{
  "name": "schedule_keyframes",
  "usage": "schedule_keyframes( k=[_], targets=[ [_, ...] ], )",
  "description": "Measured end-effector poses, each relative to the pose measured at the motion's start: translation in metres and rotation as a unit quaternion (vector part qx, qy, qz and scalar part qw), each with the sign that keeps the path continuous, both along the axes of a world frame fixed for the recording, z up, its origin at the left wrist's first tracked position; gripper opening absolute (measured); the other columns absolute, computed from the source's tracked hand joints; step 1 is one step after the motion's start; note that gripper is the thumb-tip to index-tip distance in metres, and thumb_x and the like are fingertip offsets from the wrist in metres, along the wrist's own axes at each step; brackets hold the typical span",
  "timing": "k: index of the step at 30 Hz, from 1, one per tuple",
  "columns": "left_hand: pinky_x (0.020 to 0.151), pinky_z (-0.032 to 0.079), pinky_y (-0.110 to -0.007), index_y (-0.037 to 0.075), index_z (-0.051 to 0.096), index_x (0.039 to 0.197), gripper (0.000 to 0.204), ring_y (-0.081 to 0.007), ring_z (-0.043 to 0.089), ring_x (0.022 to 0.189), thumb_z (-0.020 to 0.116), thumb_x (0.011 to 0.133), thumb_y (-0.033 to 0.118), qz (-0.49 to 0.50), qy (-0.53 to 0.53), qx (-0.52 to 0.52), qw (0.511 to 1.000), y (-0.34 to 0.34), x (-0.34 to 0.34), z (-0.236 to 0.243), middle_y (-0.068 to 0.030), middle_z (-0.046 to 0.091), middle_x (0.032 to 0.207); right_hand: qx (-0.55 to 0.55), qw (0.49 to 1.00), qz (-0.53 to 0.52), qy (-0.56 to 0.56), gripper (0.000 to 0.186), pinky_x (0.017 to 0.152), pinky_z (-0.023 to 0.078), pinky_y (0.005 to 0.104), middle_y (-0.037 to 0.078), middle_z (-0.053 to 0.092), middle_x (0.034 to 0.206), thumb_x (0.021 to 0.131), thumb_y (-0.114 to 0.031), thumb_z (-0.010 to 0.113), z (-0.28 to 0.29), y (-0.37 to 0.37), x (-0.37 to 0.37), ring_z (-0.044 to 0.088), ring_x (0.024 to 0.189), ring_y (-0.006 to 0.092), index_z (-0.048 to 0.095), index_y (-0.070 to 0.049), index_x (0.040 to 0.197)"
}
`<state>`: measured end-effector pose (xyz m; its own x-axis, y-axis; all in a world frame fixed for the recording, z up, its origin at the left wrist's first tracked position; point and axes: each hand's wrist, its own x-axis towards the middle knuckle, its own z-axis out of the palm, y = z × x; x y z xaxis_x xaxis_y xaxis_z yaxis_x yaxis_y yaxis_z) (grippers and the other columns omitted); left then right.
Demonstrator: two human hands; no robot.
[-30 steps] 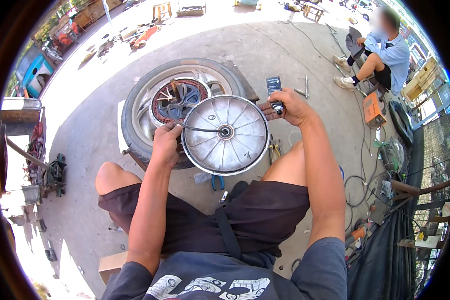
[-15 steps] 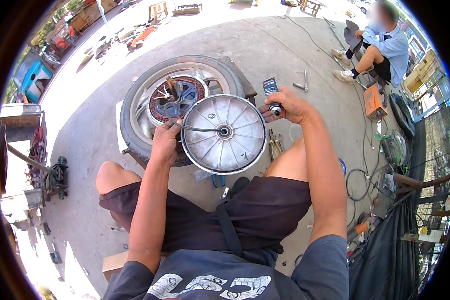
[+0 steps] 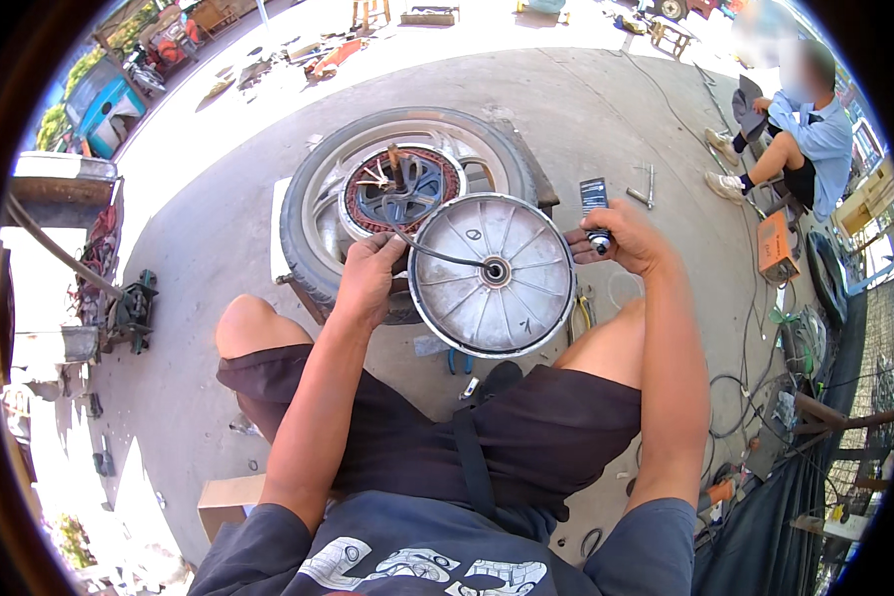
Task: The person sits on the ground and works on a disassembled electric motor. They handle the motor housing and wires, then apply a substance from a tube onto the motor's internal components.
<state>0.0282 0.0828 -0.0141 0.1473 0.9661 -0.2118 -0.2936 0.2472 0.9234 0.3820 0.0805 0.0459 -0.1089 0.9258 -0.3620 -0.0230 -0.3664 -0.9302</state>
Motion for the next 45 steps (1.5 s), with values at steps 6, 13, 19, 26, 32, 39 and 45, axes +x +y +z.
schedule_keyframes(
  k=[6,13,19,26,32,39,45],
  targets=[
    [0.070,0.059,-0.034,-0.009,0.062,0.108,0.026,-0.0196,0.068,0.084,0.052,0.102,0.015,0.019,0.137,0.067,0.988,-0.003,-0.035,0.036,-0.0138,0.069,0.099,-0.004,1.000,-0.015,0.002,0.030,0.071,0.062,0.0451,0.027,0.068,0.099,0.083,-0.011,0.061,0.012,-0.003,-0.006,0.071,0.078,0.0304,0.042,-0.004,0.105],
    [0.070,0.056,-0.034,-0.005,0.071,0.098,0.018,-0.0198,0.070,0.078,0.064,0.089,0.009,0.115,0.482,0.193,0.847,0.071,-0.119,0.057,-0.0125,0.072,0.081,-0.005,1.000,-0.019,-0.018,0.028,0.069,0.062,0.0429,0.028,0.067,0.099,0.083,-0.010,0.060,0.009,0.004,-0.006,0.069,0.073,0.0283,0.043,-0.003,0.103],
    [0.088,0.052,-0.046,0.004,0.076,0.096,0.024,-0.0393,0.067,0.097,0.061,0.078,0.008,0.048,0.689,0.237,0.684,0.121,-0.127,0.031,-0.0221,0.070,0.102,0.030,0.998,-0.050,-0.004,0.020,0.068,0.061,0.0407,0.028,0.069,0.098,0.084,-0.011,0.060,0.009,0.009,-0.004,0.072,0.080,0.0313,0.051,0.002,0.095],
    [0.093,0.045,-0.048,0.004,0.076,0.090,0.018,-0.0332,0.062,0.109,0.061,0.081,0.009,0.030,0.802,0.257,0.538,0.135,-0.105,-0.010,-0.0170,0.065,0.111,0.039,0.997,-0.060,-0.001,0.021,0.068,0.062,0.0388,0.029,0.069,0.098,0.084,-0.010,0.059,0.013,0.010,-0.007,0.073,0.082,0.0317,0.052,0.005,0.097],
    [0.090,0.047,-0.048,0.004,0.075,0.088,0.016,-0.0347,0.065,0.102,0.063,0.080,0.008,0.050,0.786,0.242,0.567,0.134,-0.104,-0.011,-0.0181,0.066,0.105,0.022,0.997,-0.057,-0.038,0.017,0.069,0.063,0.0377,0.026,0.070,0.095,0.083,-0.009,0.058,0.012,0.012,-0.012,0.073,0.076,0.0266,0.057,0.006,0.091],
    [0.088,0.049,-0.049,0.000,0.070,0.092,0.018,-0.0398,0.065,0.100,0.064,0.082,0.013,0.083,0.734,0.237,0.631,0.153,-0.118,-0.019,-0.0223,0.068,0.106,0.033,0.998,-0.053,-0.033,0.017,0.070,0.063,0.0373,0.024,0.071,0.093,0.083,-0.009,0.059,0.007,0.016,-0.008,0.072,0.076,0.0249,0.059,0.007,0.090],
    [0.088,0.050,-0.048,0.001,0.072,0.093,0.018,-0.0402,0.064,0.101,0.064,0.081,0.012,0.085,0.719,0.238,0.647,0.153,-0.115,-0.017,-0.0222,0.068,0.104,0.022,0.998,-0.051,-0.034,0.017,0.068,0.063,0.0375,0.026,0.070,0.094,0.083,-0.009,0.059,0.006,0.017,-0.008,0.071,0.073,0.0241,0.054,0.005,0.091]
  ],
)
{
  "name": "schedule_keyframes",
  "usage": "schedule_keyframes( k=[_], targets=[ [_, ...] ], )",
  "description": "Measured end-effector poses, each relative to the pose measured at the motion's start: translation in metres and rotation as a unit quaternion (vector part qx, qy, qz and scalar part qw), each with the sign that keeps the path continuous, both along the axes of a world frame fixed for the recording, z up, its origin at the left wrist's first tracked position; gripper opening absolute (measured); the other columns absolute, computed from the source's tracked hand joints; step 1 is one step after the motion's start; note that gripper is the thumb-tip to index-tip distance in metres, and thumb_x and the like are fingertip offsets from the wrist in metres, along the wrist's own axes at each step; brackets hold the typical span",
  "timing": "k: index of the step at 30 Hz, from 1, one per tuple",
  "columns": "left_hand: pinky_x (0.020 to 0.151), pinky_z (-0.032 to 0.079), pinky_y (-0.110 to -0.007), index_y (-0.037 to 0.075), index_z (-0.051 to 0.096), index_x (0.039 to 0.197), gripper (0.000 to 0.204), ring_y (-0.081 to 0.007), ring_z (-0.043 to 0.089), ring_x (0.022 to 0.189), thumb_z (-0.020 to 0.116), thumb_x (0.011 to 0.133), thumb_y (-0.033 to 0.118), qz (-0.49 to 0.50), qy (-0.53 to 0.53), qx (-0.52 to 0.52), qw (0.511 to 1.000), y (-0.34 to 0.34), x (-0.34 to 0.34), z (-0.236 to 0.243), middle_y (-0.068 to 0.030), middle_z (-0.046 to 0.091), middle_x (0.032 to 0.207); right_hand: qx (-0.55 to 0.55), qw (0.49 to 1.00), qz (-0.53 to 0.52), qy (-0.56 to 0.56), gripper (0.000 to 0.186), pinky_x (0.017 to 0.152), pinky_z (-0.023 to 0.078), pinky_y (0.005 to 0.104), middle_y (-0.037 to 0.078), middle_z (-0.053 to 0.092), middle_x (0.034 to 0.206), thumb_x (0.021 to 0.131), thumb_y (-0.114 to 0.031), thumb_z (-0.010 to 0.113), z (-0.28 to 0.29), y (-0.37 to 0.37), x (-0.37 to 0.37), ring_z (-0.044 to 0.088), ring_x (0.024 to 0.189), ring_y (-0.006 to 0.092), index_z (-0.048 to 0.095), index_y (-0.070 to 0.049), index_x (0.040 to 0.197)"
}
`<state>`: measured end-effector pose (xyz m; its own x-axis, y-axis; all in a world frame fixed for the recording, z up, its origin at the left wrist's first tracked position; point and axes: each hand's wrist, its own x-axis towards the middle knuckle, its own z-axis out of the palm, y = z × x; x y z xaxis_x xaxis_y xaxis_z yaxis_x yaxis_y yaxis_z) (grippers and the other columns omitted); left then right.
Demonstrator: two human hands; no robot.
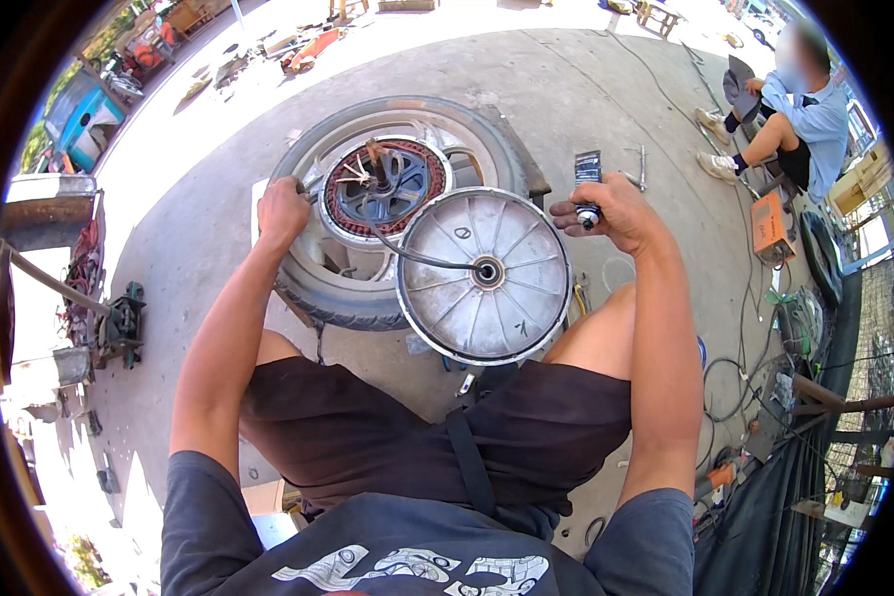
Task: The person sits on the ground and works on a disassembled electric motor. They handle the motor housing and wires, then apply a substance from a tube onto the motor's internal components.
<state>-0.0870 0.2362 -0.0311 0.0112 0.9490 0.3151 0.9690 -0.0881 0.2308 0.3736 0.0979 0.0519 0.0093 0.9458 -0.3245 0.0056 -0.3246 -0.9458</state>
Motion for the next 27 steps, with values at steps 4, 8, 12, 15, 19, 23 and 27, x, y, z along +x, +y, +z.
schedule_keyframes(
  k=[4,8,12,15,19,23,27],
  targets=[
    [0.086,0.052,-0.047,0.003,0.071,0.093,0.019,-0.0399,0.066,0.099,0.061,0.078,0.007,0.002,0.002,-0.006,1.000,0.001,0.003,0.000,-0.0215,0.068,0.105,-0.001,1.000,-0.008,-0.004,0.018,0.066,0.063,0.0368,0.026,0.070,0.092,0.083,-0.008,0.059,0.001,0.001,-0.001,0.071,0.070,0.0236,0.058,0.008,0.090],
    [0.086,0.052,-0.048,0.002,0.071,0.092,0.018,-0.0401,0.066,0.099,0.060,0.078,0.003,-0.005,0.003,0.016,1.000,-0.001,0.007,0.000,-0.0214,0.068,0.104,0.003,1.000,-0.008,-0.002,0.018,0.065,0.063,0.0369,0.026,0.070,0.092,0.082,-0.008,0.059,0.001,-0.001,-0.002,0.071,0.070,0.0239,0.058,0.009,0.089],
    [0.085,0.053,-0.048,0.001,0.071,0.092,0.018,-0.0405,0.067,0.098,0.060,0.077,0.001,-0.001,0.005,0.020,1.000,0.002,0.006,-0.001,-0.0221,0.068,0.104,0.005,1.000,-0.005,0.007,0.018,0.064,0.063,0.0373,0.026,0.070,0.091,0.082,-0.008,0.058,-0.002,0.000,0.001,0.071,0.070,0.0243,0.058,0.009,0.089],
    [0.083,0.054,-0.049,-0.001,0.072,0.092,0.018,-0.0413,0.068,0.096,0.060,0.078,0.001,-0.002,0.036,-0.002,0.999,0.004,0.007,-0.002,-0.0237,0.067,0.105,-0.002,1.000,-0.001,0.003,0.018,0.064,0.063,0.0378,0.026,0.070,0.092,0.082,-0.009,0.059,-0.002,0.000,0.002,0.071,0.070,0.0250,0.058,0.008,0.089],
    [0.081,0.055,-0.049,-0.001,0.072,0.091,0.018,-0.0419,0.068,0.095,0.059,0.080,0.002,0.005,0.035,0.010,0.999,0.002,0.008,-0.003,-0.0250,0.067,0.105,-0.023,0.999,0.000,-0.034,0.018,0.065,0.064,0.0396,0.026,0.070,0.091,0.082,-0.010,0.059,0.004,-0.004,-0.004,0.072,0.073,0.0269,0.059,0.007,0.089],
    [0.081,0.055,-0.048,0.000,0.073,0.090,0.017,-0.0414,0.068,0.094,0.060,0.080,0.003,0.014,0.043,0.002,0.999,-0.001,0.010,-0.002,-0.0230,0.067,0.105,-0.030,0.999,0.012,-0.042,0.019,0.066,0.064,0.0420,0.026,0.069,0.093,0.082,-0.010,0.060,0.004,-0.005,-0.003,0.072,0.075,0.0282,0.055,0.004,0.093],
    [0.080,0.055,-0.047,0.001,0.073,0.090,0.017,-0.0402,0.068,0.095,0.061,0.079,0.005,0.024,0.031,-0.010,0.999,-0.005,0.014,0.004,-0.0208,0.068,0.105,-0.025,0.999,0.013,-0.021,0.024,0.067,0.063,0.0442,0.027,0.068,0.095,0.082,-0.009,0.060,0.004,-0.006,-0.002,0.071,0.077,0.0287,0.047,0.000,0.100]
  ],
)
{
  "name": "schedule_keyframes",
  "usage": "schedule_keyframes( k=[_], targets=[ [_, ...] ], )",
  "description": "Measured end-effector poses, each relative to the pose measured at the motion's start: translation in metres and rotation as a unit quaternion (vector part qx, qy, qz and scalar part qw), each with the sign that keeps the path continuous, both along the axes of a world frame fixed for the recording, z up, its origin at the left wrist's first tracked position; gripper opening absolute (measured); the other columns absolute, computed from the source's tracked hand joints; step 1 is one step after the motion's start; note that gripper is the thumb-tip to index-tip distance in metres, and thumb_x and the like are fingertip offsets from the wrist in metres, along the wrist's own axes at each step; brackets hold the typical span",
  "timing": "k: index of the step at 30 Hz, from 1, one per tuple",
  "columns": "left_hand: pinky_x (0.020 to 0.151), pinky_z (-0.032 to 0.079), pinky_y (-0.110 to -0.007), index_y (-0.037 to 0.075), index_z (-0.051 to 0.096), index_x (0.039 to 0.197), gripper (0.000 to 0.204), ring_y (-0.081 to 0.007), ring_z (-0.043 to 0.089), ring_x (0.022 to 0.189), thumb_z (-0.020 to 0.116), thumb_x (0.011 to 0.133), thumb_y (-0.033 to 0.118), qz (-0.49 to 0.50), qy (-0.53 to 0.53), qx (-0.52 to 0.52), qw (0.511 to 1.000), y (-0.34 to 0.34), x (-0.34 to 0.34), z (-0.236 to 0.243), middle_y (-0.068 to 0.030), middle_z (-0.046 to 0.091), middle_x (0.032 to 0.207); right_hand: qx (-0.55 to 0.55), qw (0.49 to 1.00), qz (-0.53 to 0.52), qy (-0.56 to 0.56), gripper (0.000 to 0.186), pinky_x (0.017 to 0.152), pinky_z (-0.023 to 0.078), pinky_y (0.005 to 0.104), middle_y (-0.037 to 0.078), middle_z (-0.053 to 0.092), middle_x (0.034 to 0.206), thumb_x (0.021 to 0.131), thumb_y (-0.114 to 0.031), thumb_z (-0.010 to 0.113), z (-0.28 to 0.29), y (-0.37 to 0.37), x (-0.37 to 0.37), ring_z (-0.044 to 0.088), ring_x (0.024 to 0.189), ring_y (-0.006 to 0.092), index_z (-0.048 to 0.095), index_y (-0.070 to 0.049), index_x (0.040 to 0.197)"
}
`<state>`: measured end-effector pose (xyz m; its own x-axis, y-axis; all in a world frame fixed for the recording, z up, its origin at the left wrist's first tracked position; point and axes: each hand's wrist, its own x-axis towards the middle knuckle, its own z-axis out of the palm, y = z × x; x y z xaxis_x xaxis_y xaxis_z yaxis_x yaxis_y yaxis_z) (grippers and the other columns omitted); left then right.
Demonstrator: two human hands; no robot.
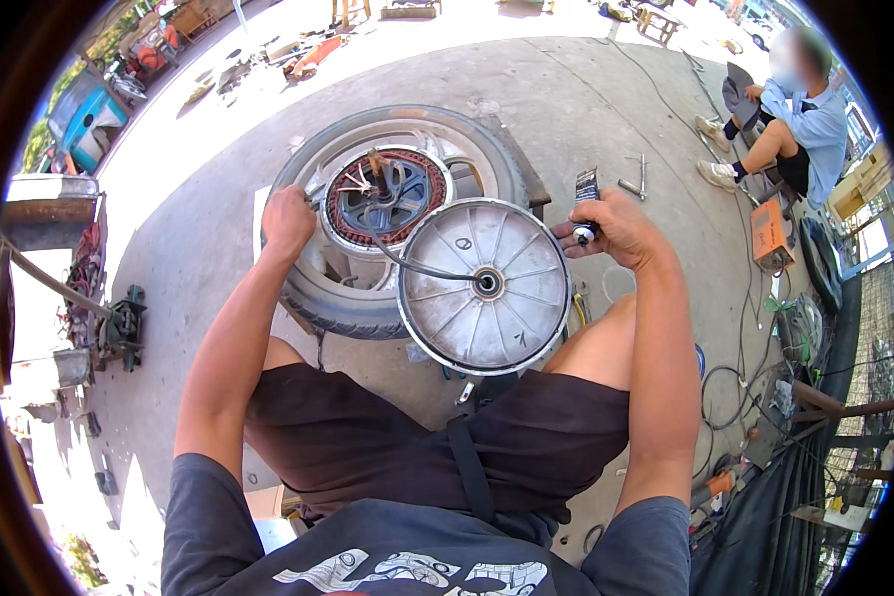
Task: The person sits on the ground and works on a disassembled electric motor. They handle the motor housing and wires, then apply a substance from a tube onto the motor's internal components.
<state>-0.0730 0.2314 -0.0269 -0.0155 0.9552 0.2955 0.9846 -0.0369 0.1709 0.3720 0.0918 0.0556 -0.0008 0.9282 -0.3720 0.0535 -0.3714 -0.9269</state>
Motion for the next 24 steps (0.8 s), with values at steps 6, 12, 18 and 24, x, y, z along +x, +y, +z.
schedule_keyframes(
  k=[6,12,18,24],
  targets=[
    [0.084,0.054,-0.047,0.001,0.072,0.093,0.019,-0.0395,0.067,0.099,0.062,0.078,0.007,0.034,-0.026,-0.024,0.999,0.004,-0.002,0.003,-0.0218,0.069,0.106,0.014,1.000,-0.011,0.005,0.015,0.067,0.064,0.0418,0.022,0.069,0.091,0.084,-0.009,0.061,0.001,-0.001,0.000,0.072,0.085,0.0295,0.057,0.004,0.090],
    [0.084,0.053,-0.048,0.000,0.071,0.094,0.020,-0.0412,0.067,0.099,0.063,0.078,0.007,0.025,-0.049,-0.001,0.999,0.008,-0.008,0.001,-0.0236,0.069,0.104,0.018,1.000,-0.009,-0.008,0.018,0.067,0.063,0.0404,0.028,0.069,0.098,0.086,-0.009,0.060,-0.001,0.002,0.002,0.071,0.079,0.0291,0.051,0.002,0.096],
    [0.080,0.052,-0.047,-0.003,0.068,0.095,0.015,-0.0411,0.068,0.089,0.065,0.084,0.008,-0.020,-0.209,0.097,0.973,-0.005,-0.009,0.036,-0.0229,0.072,0.094,0.031,0.999,-0.021,-0.011,0.018,0.069,0.063,0.0351,0.019,0.072,0.095,0.085,-0.013,0.063,-0.004,0.005,0.001,0.072,0.078,0.0230,0.063,0.004,0.091],
    [0.066,0.050,-0.031,-0.004,0.065,0.102,0.014,-0.0164,0.063,0.071,0.064,0.093,0.007,-0.156,-0.379,0.090,0.908,-0.066,0.055,0.107,-0.0112,0.070,0.084,0.118,0.985,-0.125,-0.012,0.017,0.058,0.053,0.0261,0.008,0.071,0.084,0.085,-0.018,0.069,-0.012,0.012,0.006,0.066,0.069,0.0155,0.070,-0.001,0.090]
  ],
)
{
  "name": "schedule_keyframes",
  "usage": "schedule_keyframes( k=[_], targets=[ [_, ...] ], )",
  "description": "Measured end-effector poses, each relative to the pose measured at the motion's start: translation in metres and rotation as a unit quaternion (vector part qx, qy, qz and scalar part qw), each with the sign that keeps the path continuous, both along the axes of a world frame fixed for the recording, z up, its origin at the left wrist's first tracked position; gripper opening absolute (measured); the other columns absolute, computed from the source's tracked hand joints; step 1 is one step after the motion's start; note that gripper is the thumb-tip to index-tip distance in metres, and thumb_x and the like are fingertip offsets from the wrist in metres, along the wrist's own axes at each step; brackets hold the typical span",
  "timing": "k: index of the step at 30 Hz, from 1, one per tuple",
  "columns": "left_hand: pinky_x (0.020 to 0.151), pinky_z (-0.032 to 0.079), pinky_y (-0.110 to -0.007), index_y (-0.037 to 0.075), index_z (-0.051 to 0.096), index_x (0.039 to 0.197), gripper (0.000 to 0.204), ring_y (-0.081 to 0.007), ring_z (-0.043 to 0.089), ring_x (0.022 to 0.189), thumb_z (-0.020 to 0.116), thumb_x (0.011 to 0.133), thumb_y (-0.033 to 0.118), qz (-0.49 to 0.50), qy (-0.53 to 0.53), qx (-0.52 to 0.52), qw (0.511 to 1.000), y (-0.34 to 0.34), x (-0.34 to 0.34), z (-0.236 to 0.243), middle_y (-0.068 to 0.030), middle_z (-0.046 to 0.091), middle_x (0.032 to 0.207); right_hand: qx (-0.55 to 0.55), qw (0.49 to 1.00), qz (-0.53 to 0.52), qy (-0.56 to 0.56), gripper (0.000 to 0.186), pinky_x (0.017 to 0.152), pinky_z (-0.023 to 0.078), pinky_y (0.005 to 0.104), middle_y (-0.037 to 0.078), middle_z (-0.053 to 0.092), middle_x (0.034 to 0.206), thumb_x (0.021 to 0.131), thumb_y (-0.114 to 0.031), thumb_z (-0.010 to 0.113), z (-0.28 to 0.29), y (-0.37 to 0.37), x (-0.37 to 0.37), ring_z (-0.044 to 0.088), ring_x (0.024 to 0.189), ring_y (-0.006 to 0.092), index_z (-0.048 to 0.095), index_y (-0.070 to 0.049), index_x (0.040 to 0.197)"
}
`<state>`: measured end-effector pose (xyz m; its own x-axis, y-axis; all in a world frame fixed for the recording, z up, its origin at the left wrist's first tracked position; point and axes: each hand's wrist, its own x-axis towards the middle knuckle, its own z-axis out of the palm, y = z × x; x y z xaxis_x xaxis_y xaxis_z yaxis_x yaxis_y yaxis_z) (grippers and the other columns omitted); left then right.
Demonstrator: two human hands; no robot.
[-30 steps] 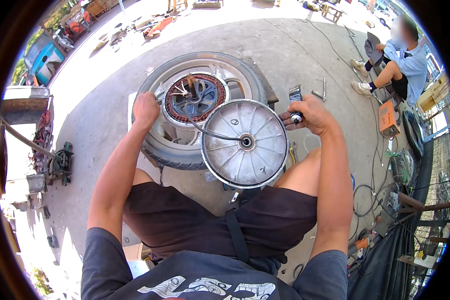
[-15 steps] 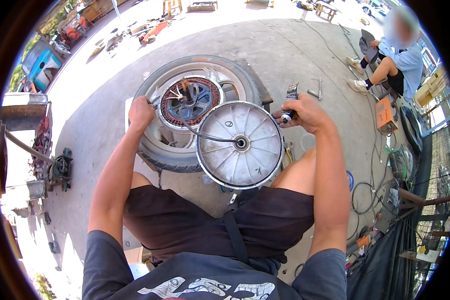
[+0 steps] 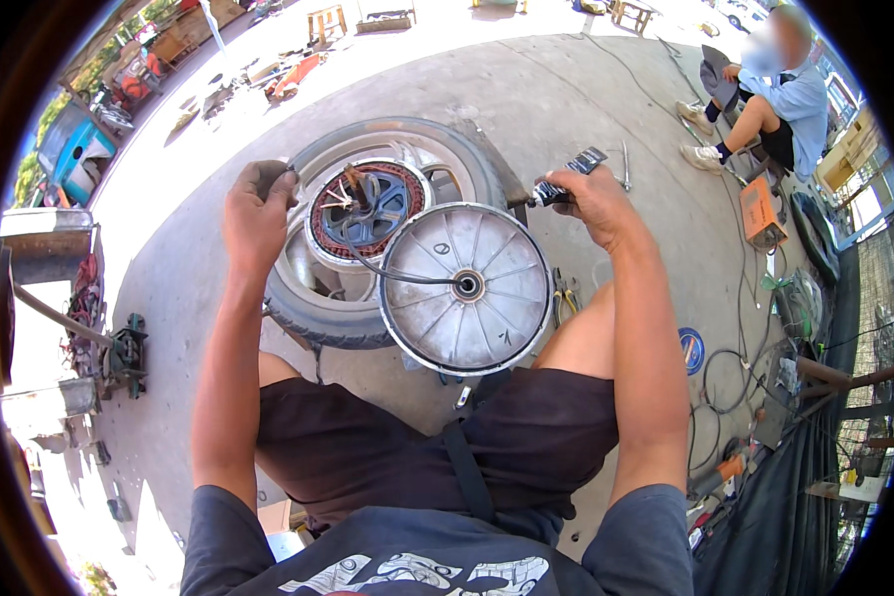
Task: The person sits on the ground and works on a disassembled electric motor. They handle the motor housing and wires, then apply a substance from a tube onto the motor's internal components.
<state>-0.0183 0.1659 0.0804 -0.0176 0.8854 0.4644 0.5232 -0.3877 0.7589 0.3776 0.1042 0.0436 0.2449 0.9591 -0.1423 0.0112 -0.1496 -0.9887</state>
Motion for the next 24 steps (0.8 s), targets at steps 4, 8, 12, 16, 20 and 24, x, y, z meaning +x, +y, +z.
schedule_keyframes(
  k=[4,8,12,16,20,24],
  targets=[
    [0.063,0.048,-0.026,-0.005,0.063,0.104,0.012,-0.0088,0.056,0.067,0.062,0.095,0.003,-0.148,-0.065,-0.048,0.986,-0.037,0.040,0.011,-0.0067,0.068,0.085,0.056,0.995,0.031,0.081,0.017,0.052,0.046,0.0251,0.006,0.070,0.081,0.089,-0.019,0.071,0.000,0.006,-0.006,0.065,0.067,0.0136,0.070,-0.002,0.091],
    [0.062,0.048,-0.025,-0.005,0.063,0.102,0.009,-0.0088,0.058,0.067,0.061,0.094,0.001,-0.232,-0.089,-0.109,0.963,-0.055,0.076,0.009,-0.0044,0.065,0.080,0.115,0.983,0.043,0.134,0.020,0.051,0.046,0.0232,0.007,0.071,0.081,0.089,-0.020,0.073,0.013,-0.003,-0.038,0.064,0.064,0.0129,0.070,-0.001,0.093],
    [0.062,0.048,-0.025,-0.005,0.062,0.101,0.009,-0.0092,0.058,0.067,0.062,0.094,0.001,-0.267,-0.098,-0.109,0.952,-0.056,0.093,0.004,-0.0042,0.064,0.079,0.123,0.981,0.054,0.140,0.021,0.053,0.049,0.0246,0.009,0.071,0.080,0.088,-0.019,0.076,0.017,-0.005,-0.052,0.065,0.063,0.0136,0.070,0.000,0.095],
    [0.062,0.048,-0.025,-0.005,0.063,0.101,0.010,-0.0088,0.058,0.067,0.063,0.093,0.001,-0.264,-0.081,-0.111,0.955,-0.055,0.096,-0.003,-0.0042,0.065,0.079,0.129,0.979,0.070,0.140,0.021,0.053,0.052,0.0265,0.010,0.071,0.078,0.086,-0.017,0.078,0.016,-0.005,-0.065,0.067,0.064,0.0158,0.069,0.000,0.093],
    [0.061,0.048,-0.025,-0.005,0.063,0.100,0.010,-0.0082,0.058,0.066,0.064,0.092,0.001,-0.268,-0.076,-0.101,0.955,-0.056,0.099,-0.004,-0.0040,0.065,0.079,0.138,0.977,0.080,0.140,0.019,0.053,0.053,0.0272,0.010,0.070,0.078,0.084,-0.014,0.079,0.020,-0.006,-0.071,0.068,0.065,0.0166,0.068,0.000,0.092],
    [0.059,0.048,-0.025,-0.005,0.063,0.099,0.009,-0.0080,0.058,0.065,0.064,0.092,0.001,-0.269,-0.062,-0.081,0.958,-0.056,0.103,-0.005,-0.0036,0.065,0.078,0.139,0.977,0.083,0.140,0.019,0.052,0.053,0.0278,0.010,0.070,0.078,0.084,-0.013,0.079,0.020,-0.007,-0.071,0.068,0.065,0.0170,0.067,0.000,0.090]
  ],
)
